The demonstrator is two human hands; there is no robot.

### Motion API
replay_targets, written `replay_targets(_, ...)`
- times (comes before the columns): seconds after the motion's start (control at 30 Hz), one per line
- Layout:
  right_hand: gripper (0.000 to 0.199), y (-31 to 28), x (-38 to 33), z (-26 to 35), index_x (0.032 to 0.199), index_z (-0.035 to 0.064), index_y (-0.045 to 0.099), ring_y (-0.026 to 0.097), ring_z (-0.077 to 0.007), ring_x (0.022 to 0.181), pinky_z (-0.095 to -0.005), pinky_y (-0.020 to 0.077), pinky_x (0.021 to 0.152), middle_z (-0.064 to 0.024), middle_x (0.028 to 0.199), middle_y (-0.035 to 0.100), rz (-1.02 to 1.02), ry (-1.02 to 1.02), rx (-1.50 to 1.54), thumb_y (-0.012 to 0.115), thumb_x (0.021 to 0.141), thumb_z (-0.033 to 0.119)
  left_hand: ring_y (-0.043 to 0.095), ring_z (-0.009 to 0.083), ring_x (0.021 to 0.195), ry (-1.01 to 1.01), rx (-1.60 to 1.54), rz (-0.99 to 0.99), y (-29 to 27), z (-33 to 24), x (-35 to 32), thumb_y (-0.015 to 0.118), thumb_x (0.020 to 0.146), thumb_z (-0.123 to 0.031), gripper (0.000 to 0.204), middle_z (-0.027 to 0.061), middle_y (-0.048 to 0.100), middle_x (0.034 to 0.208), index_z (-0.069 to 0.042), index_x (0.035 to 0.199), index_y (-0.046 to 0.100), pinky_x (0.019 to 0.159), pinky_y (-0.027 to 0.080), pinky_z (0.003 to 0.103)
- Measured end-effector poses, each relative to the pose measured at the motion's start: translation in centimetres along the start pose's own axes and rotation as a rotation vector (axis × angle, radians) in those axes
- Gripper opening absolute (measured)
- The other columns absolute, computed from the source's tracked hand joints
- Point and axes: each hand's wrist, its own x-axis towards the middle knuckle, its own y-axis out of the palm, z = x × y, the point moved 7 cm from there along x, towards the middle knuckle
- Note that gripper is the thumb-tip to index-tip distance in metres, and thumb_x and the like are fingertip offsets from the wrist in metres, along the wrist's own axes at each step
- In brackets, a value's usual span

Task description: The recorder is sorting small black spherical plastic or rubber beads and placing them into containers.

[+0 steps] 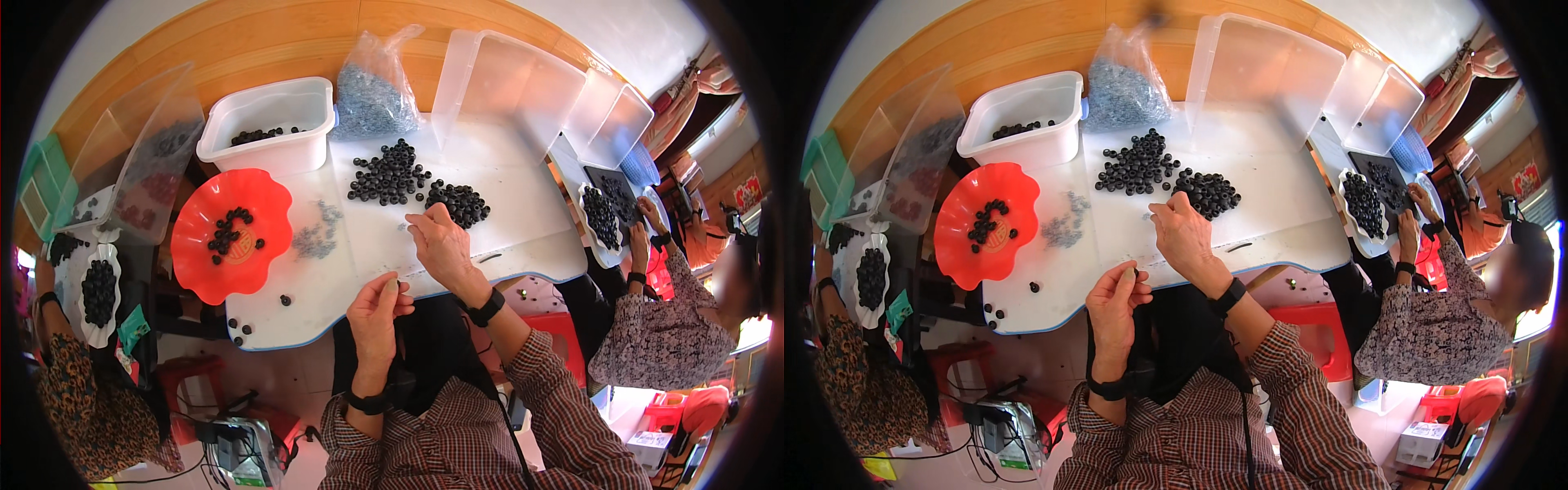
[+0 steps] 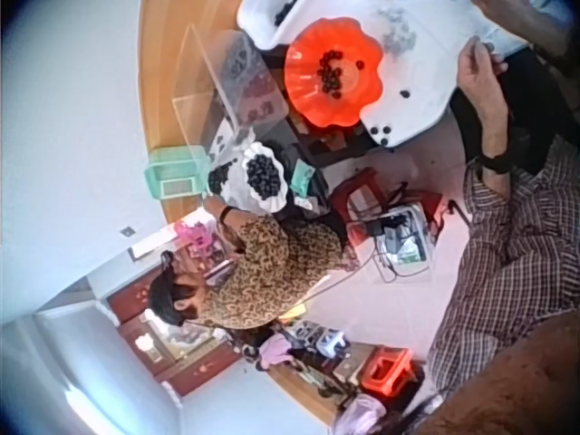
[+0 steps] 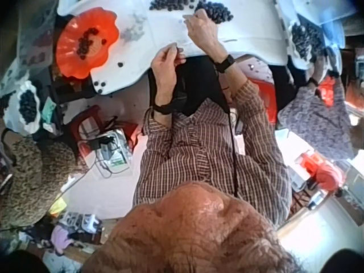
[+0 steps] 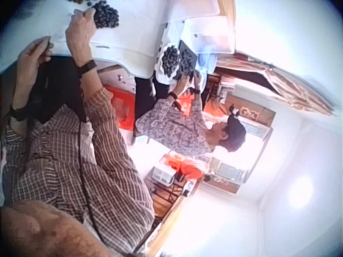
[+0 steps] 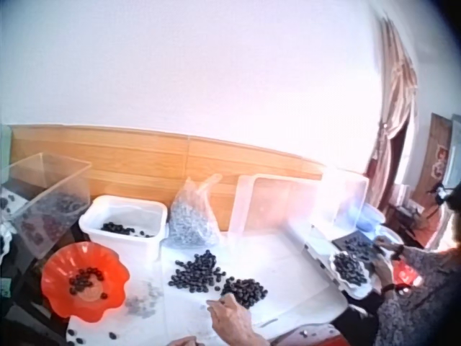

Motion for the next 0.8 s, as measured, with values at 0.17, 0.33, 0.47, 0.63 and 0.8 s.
replay_targets(0.17, 0.009, 1.0, 0.7, -0.1, 0.090, 0.0086, 0.069, 0.062, -0.0288, 0.072, -0.0399, 0.0503, 0.059, -0.0087, 0.091, 0.055, 0.063, -0.035, -0.018, 0.065, 0.084, 0.014, 0.064, 0.0127, 0.070, -0.001, -0.002, 0.008, 0.0, 0.0, 0.0, 0.059, 0.094, -0.010, 0.022, 0.0116, 0.068, 0.091, 0.004, 0.111, 0.062, 0.063, 0.056, 0.025)
replay_targets(0.33, 0.010, 0.2, 0.4, 0.1, 0.080, 0.0061, 0.065, 0.061, -0.0314, 0.070, -0.0415, 0.0498, 0.059, -0.0096, 0.087, 0.055, 0.052, 0.006, 0.207, 0.063, 0.086, 0.015, 0.064, 0.0130, 0.071, -0.005, 0.010, 0.002, -0.1, -0.1, -0.1, 0.058, 0.094, -0.010, 0.022, 0.0125, 0.067, 0.091, 0.004, 0.111, 0.062, 0.063, 0.055, 0.025)
replay_targets(0.47, 0.011, 0.0, -0.4, 0.6, 0.079, 0.0057, 0.064, 0.061, -0.0316, 0.068, -0.0412, 0.0498, 0.059, -0.0099, 0.084, 0.055, 0.107, -0.046, 0.072, 0.063, 0.086, 0.015, 0.064, 0.0129, 0.071, 0.006, 0.000, 0.010, 0.1, -0.2, -0.1, 0.058, 0.095, -0.010, 0.022, 0.0125, 0.067, 0.091, 0.004, 0.111, 0.062, 0.064, 0.056, 0.025)
replay_targets(0.63, 0.003, -0.5, -1.0, 1.9, 0.080, 0.0032, 0.064, 0.058, -0.0277, 0.067, -0.0358, 0.0479, 0.058, -0.0095, 0.079, 0.056, 0.130, -0.197, 0.056, 0.065, 0.082, 0.005, 0.064, 0.0130, 0.071, 0.004, 0.001, -0.003, -0.2, -0.1, 0.0, 0.058, 0.095, -0.010, 0.022, 0.0129, 0.067, 0.091, 0.004, 0.111, 0.061, 0.064, 0.056, 0.025)
replay_targets(0.8, 0.004, -1.5, -0.6, 0.4, 0.082, 0.0047, 0.066, 0.058, -0.0269, 0.069, -0.0353, 0.0492, 0.060, -0.0077, 0.081, 0.058, 0.023, -0.076, 0.260, 0.065, 0.079, 0.002, 0.063, 0.0133, 0.070, -0.001, -0.012, -0.003, 0.0, -0.1, -0.1, 0.058, 0.095, -0.011, 0.022, 0.0130, 0.067, 0.091, 0.005, 0.111, 0.061, 0.063, 0.056, 0.025)
